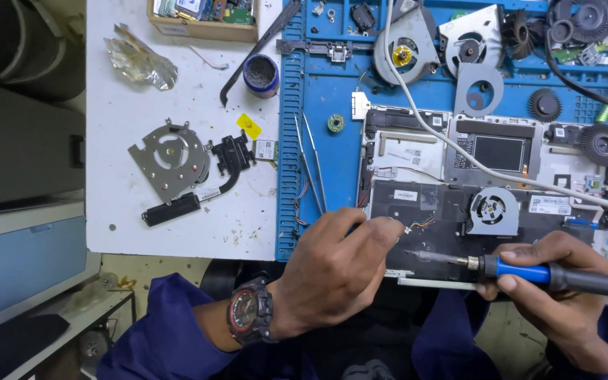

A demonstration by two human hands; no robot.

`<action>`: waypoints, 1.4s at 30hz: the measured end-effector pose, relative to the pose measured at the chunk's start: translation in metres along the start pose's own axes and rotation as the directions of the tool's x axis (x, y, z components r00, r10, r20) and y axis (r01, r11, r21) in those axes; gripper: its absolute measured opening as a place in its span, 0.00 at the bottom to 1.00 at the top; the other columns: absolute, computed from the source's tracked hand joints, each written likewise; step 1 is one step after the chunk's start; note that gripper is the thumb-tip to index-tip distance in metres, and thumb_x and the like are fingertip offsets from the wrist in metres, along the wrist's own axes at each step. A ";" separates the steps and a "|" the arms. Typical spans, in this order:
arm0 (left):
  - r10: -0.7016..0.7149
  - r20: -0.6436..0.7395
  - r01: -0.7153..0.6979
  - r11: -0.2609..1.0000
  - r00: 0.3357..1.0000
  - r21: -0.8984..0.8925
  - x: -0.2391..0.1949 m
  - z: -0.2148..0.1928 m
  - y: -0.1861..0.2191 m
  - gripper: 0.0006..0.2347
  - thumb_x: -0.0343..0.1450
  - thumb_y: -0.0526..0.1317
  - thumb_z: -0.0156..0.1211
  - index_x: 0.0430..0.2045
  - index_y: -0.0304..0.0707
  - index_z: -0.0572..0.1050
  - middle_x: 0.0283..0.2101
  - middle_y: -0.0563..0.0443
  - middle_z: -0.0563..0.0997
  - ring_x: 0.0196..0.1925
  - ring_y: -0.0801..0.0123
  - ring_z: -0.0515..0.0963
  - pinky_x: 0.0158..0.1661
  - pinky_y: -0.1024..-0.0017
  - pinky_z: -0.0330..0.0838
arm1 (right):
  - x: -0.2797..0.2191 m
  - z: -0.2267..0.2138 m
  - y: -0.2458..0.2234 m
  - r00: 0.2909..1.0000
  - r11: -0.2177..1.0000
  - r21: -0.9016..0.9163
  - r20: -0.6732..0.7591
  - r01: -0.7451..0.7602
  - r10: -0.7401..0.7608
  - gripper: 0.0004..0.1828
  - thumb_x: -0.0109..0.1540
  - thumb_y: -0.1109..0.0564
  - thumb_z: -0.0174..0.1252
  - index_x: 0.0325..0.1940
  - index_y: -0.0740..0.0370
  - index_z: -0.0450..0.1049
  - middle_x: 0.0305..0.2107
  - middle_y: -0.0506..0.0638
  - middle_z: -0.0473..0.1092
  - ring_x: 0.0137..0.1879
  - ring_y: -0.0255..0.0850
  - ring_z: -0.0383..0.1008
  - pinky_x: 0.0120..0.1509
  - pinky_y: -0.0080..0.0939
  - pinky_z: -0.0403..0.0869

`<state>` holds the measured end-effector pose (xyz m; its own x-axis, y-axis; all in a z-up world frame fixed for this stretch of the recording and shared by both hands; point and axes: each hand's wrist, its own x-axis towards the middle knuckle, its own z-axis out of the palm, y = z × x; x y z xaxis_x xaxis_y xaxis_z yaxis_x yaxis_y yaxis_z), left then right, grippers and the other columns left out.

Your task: The person uses a soldering iron to work on a small green circuit board and wires inside a disassembled laptop. They apply solder to the board and wires, occasionally using tweezers to hold components in place. The workspace is cluttered with various laptop parts and tools.

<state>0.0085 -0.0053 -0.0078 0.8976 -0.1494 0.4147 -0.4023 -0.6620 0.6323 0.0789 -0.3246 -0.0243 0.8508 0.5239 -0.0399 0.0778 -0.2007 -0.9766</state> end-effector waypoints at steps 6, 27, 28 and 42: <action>0.002 0.001 -0.002 1.000 1.000 0.030 -0.001 0.002 0.000 0.17 0.67 0.26 0.62 0.48 0.32 0.68 0.38 0.44 0.78 0.38 0.53 0.72 0.36 0.59 0.69 | 0.002 0.003 -0.003 1.000 1.000 -0.006 -0.011 0.027 -0.027 0.11 0.63 0.56 0.63 0.50 0.54 0.75 0.27 0.48 0.77 0.34 0.39 0.83 0.40 0.39 0.90; 0.008 -0.076 0.001 0.992 0.997 0.127 0.005 0.001 -0.002 0.07 0.74 0.28 0.63 0.43 0.33 0.73 0.34 0.48 0.78 0.34 0.59 0.74 0.33 0.64 0.70 | 0.019 0.020 -0.025 0.981 0.951 -0.241 0.077 0.193 -0.179 0.11 0.59 0.62 0.65 0.44 0.62 0.72 0.32 0.58 0.77 0.34 0.46 0.83 0.42 0.41 0.87; 0.006 -0.075 0.004 0.992 0.997 0.124 0.005 0.001 -0.002 0.07 0.74 0.28 0.63 0.43 0.33 0.73 0.34 0.48 0.78 0.34 0.59 0.74 0.33 0.64 0.70 | 0.021 0.021 -0.027 0.981 0.952 -0.242 0.078 0.189 -0.175 0.11 0.59 0.62 0.65 0.44 0.62 0.72 0.32 0.58 0.77 0.34 0.46 0.83 0.42 0.41 0.87; 0.030 -0.088 -0.016 0.987 0.996 0.157 0.005 0.000 -0.002 0.03 0.78 0.29 0.53 0.40 0.33 0.75 0.31 0.49 0.76 0.30 0.63 0.71 0.28 0.65 0.64 | 0.023 0.023 -0.030 0.980 0.950 -0.246 0.096 0.191 -0.172 0.13 0.58 0.65 0.65 0.44 0.65 0.72 0.31 0.62 0.77 0.31 0.47 0.83 0.38 0.38 0.84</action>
<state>0.0137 -0.0044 -0.0066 0.8660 -0.1041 0.4890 -0.3830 -0.7669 0.5150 0.0842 -0.2877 -0.0003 0.7706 0.6279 0.1089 0.3646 -0.2943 -0.8834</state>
